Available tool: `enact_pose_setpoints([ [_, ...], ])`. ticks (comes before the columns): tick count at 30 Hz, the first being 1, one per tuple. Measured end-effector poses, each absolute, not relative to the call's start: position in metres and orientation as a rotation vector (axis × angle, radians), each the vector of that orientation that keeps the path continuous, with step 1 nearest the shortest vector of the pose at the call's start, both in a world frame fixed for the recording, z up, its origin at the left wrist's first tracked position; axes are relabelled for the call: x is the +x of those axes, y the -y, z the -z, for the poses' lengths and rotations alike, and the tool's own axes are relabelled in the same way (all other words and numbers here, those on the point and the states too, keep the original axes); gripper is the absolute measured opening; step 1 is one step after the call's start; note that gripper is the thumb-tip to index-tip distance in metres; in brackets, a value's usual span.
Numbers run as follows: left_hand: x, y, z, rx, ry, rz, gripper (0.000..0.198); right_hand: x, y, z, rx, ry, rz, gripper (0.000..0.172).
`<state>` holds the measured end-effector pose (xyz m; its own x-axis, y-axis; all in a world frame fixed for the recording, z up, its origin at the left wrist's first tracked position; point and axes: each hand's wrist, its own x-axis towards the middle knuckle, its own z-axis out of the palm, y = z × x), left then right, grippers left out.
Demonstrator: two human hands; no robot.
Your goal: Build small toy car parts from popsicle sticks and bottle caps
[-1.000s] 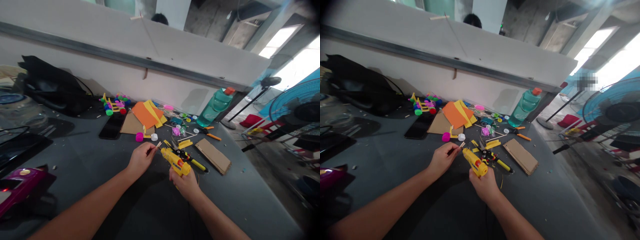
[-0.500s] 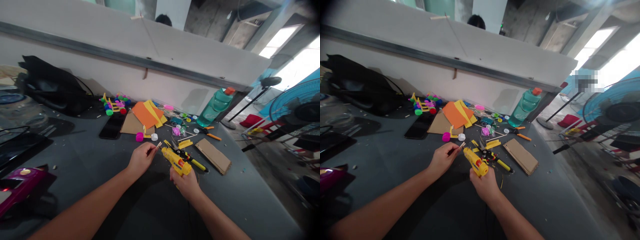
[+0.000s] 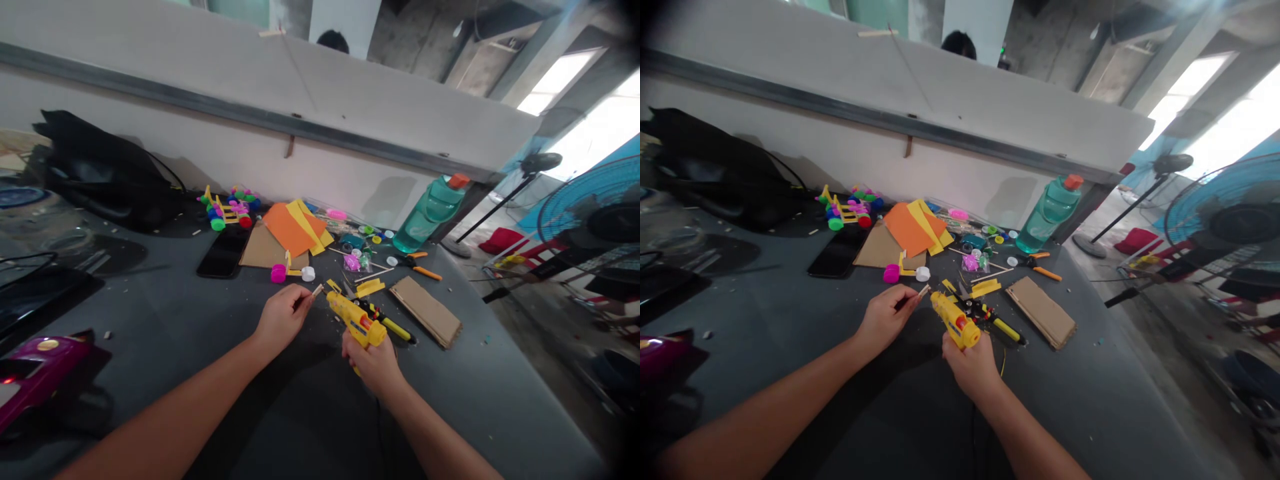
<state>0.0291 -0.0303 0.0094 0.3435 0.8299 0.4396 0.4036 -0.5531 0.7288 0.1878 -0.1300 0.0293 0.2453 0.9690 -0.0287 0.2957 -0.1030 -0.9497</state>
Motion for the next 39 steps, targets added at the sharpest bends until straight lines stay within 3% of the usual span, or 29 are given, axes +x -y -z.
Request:
enact_pose_setpoints([
  [39, 0.029, 0.031, -0.006, 2.08, -1.08, -1.14, 0.02, 0.187, 0.133, -0.029, -1.611, 1.271, -0.872, 0.015],
])
